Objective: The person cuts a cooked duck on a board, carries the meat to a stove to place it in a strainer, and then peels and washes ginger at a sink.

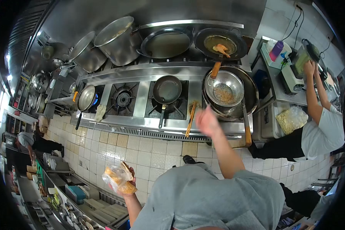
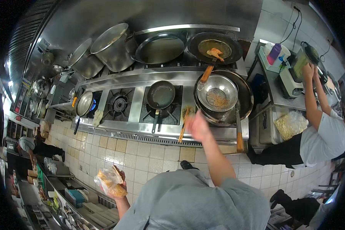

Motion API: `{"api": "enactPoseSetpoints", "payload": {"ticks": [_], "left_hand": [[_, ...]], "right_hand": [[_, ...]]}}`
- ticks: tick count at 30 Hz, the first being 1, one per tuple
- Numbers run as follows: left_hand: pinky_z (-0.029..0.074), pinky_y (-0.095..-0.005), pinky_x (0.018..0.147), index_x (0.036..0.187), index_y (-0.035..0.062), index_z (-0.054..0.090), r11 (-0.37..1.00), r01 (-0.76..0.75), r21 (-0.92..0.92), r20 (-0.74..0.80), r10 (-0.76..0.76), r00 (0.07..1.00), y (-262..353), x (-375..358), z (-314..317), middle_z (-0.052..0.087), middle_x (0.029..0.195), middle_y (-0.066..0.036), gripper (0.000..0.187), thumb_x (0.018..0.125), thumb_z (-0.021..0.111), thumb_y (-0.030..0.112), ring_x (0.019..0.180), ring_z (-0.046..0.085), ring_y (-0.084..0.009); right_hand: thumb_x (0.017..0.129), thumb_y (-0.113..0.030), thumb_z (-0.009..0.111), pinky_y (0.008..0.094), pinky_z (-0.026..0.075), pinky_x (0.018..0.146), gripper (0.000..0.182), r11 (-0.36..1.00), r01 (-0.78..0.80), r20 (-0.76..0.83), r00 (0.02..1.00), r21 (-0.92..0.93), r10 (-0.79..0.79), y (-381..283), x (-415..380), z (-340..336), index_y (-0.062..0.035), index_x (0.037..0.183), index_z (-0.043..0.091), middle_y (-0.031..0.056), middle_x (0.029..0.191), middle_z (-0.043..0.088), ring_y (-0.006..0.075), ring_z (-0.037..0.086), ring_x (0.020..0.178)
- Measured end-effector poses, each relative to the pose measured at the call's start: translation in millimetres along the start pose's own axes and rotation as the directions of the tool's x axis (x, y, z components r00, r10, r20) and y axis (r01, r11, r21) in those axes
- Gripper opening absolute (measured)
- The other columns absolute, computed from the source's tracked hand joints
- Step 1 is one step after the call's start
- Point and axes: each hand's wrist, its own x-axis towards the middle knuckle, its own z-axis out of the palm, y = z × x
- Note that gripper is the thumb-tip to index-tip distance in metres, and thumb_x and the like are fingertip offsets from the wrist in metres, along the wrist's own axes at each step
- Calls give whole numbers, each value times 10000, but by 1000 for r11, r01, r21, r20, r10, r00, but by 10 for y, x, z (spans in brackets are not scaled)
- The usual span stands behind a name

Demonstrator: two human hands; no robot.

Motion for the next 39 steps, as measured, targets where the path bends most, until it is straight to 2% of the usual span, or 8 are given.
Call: {"api": "enactPoseSetpoints", "payload": {"ticks": [3, 7, 18, 23, 28, 30, 32, 39], "left_hand": [[417, -719, 1067, 1615, 118, 228, 1000, 10, 7, -16, -10, 1000, -40, 60, 21, 267, 1651, -129, 1017, 858, 734, 571, 1498, 245, -429], [461, -707, 1030, 1613, 110, 231, 995, 6, 97, -17, -5, 1000, -79, 236, 81, 296, 1636, -148, 1031, 848, 737, 580, 1486, 267, -444], [548, -719, 890, 1580, 55, 274, 979, -94, 181, -42, 103, 994, 106, 401, 336, 353, 1552, -260, 1073, 795, 730, 628, 1351, 383, -547], [517, -787, 850, 1568, 171, 340, 981, -194, 4, -129, 193, 973, 405, 256, 278, 345, 1551, -282, 965, 808, 678, 660, 1317, 393, -599], [462, -813, 920, 1566, 120, 346, 970, -223, 101, -128, 235, 963, 942, 39, 43, 332, 1560, -281, 1025, 768, 730, 637, 1367, 372, -587], [445, -821, 931, 1571, 123, 339, 951, -290, 105, -108, 300, 948, 1233, -63, -35, 334, 1559, -286, 1027, 772, 726, 639, 1374, 366, -592], [407, -836, 956, 1580, 127, 329, 934, -336, 124, -114, 349, 930, 1499, -207, -87, 336, 1557, -308, 1005, 797, 702, 636, 1399, 336, -602], [302, -872, 1002, 1577, 137, 350, 845, -524, 110, -127, 535, 835, 2889, -863, -347, 298, 1617, -269, 938, 826, 680, 592, 1453, 296, -575]], "right_hand": [[1021, -675, 415, 402, 573, 730, 704, 646, -640, -436, 764, -417, 475, 535, -810, -836, -27, 1097, 679, 146, 1007, 721, 265, 682, 877], [1053, -478, 504, 428, 604, 809, 436, 898, 440, -878, 439, 26, -190, 254, -1398, -2921, -73, 1030, 663, 88, 961, 673, 250, 654, 792], [1044, -125, 517, 358, 572, 967, 257, 847, 509, -765, 480, -155, -429, -232, -1635, -4182, -12, 1253, 612, 117, 1215, 658, 244, 617, 1126], [1055, -172, 545, 423, 552, 984, 326, 808, 463, -835, 223, -364, -503, -215, -1371, -3188, 20, 1317, 563, 160, 1232, 629, 298, 606, 1137], [954, -353, 686, 453, 551, 916, 529, 842, -125, -679, 658, -525, -326, 109, -1446, -3067, 4, 1326, 569, 153, 1199, 622, 328, 608, 1085], [870, -476, 749, 431, 563, 829, 690, -355, -124, -261, 892, -927, 369, 653, -1152, -2647, -2, 1340, 573, 141, 1096, 636, 317, 628, 947], [901, -396, 733, 390, 547, 783, 636, 51, -876, -812, 465, -479, 353, 1638, -366, -2636, -8, 1378, 570, 120, 1120, 640, 266, 624, 893], [1067, -296, 554, 444, 598, 870, 585, 157, -277, -63, 645, -948, 761, 4960, 1868, 1902, -119, 1579, 333, 144, 1482, 476, 267, 592, 1236]]}}
